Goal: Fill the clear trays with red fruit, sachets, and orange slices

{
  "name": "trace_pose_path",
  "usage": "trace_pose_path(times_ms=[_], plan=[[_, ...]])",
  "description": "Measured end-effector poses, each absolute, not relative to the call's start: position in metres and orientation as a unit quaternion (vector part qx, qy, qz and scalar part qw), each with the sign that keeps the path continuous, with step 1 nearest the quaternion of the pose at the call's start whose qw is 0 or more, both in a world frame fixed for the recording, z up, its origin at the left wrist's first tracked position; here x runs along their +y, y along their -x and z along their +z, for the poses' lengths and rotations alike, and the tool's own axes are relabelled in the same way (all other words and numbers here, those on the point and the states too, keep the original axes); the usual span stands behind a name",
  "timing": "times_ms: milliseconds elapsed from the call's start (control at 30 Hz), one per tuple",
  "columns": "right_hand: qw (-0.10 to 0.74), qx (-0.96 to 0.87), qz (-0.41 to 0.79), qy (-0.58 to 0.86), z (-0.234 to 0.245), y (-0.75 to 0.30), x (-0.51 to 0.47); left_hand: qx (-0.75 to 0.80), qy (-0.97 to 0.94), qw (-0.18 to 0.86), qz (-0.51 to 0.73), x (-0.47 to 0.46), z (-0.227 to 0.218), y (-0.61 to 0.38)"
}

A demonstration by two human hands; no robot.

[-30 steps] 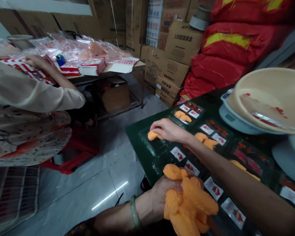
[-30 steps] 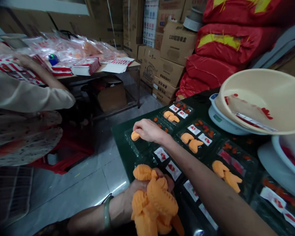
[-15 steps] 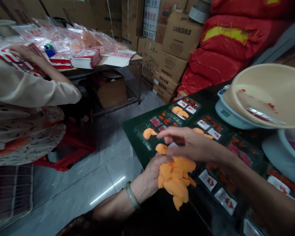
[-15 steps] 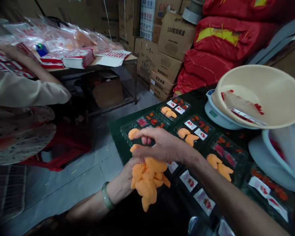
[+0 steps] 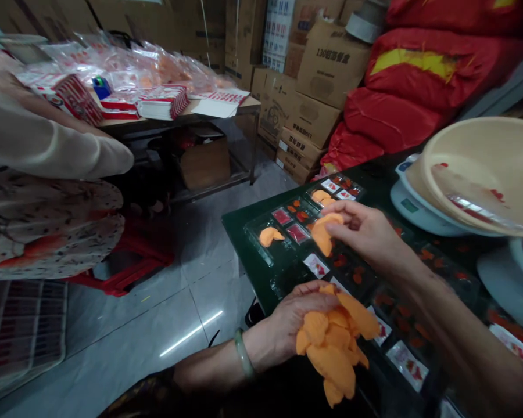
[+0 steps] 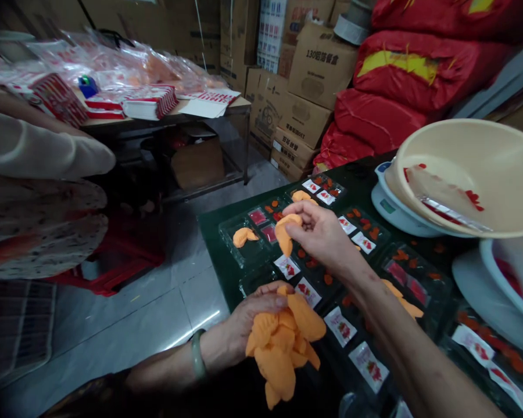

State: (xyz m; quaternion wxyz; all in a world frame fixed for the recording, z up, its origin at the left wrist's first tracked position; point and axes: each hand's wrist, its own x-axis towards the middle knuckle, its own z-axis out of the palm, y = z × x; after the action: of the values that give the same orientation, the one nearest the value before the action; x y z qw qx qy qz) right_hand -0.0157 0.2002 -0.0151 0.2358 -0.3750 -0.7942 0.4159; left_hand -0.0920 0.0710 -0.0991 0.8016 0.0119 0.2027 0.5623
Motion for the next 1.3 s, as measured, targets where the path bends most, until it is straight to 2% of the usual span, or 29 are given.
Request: trace_pose_path(times_ms=[100,233,333,400,600,767,800,867,967,1067,1167,1300], plan=[[0.227,-0.868,0.273,0.346,-0.037,0.033,0.2,0.213,-0.013,0.807,0.551,0.067,-0.1,0.088],[0.1,-0.969,0.073,0.214,-0.068,0.057,0.191,0.227,-0.012,0.813,0.536,0.063,-0.099,0.09],[0.013,-0.986,0.067,0.15,-0.081,0.069,0.191,0.225,-0.01,0.816,0.533,0.062,-0.097,0.094],[-0.006,-0.985,0.093,0.143,-0.084,0.072,0.192,0.214,-0.018,0.815,0.538,0.062,-0.098,0.096],[0.035,-0.985,0.106,0.133,-0.09,0.066,0.19,0.195,-0.034,0.814,0.547,0.062,-0.106,0.094],[0.209,-0.903,0.313,0.208,-0.065,0.035,0.193,0.195,-0.009,0.794,0.576,0.065,-0.103,0.096],[0.223,-0.881,0.344,0.238,-0.053,0.024,0.192,0.197,0.007,0.792,0.578,0.067,-0.102,0.096],[0.19,-0.857,0.387,0.282,-0.027,0.001,0.184,0.201,0.025,0.788,0.581,0.071,-0.099,0.097],[0.119,-0.873,0.369,0.296,0.001,-0.031,0.163,0.194,0.017,0.795,0.575,0.079,-0.097,0.095],[0.112,-0.885,0.329,0.311,0.005,-0.053,0.145,0.174,0.012,0.823,0.54,0.083,-0.097,0.088],[0.151,-0.847,0.348,0.371,-0.004,-0.069,0.143,0.177,0.02,0.852,0.492,0.081,-0.096,0.081],[0.261,-0.772,0.333,0.474,-0.014,-0.077,0.155,0.203,0.053,0.867,0.451,0.07,-0.097,0.073]])
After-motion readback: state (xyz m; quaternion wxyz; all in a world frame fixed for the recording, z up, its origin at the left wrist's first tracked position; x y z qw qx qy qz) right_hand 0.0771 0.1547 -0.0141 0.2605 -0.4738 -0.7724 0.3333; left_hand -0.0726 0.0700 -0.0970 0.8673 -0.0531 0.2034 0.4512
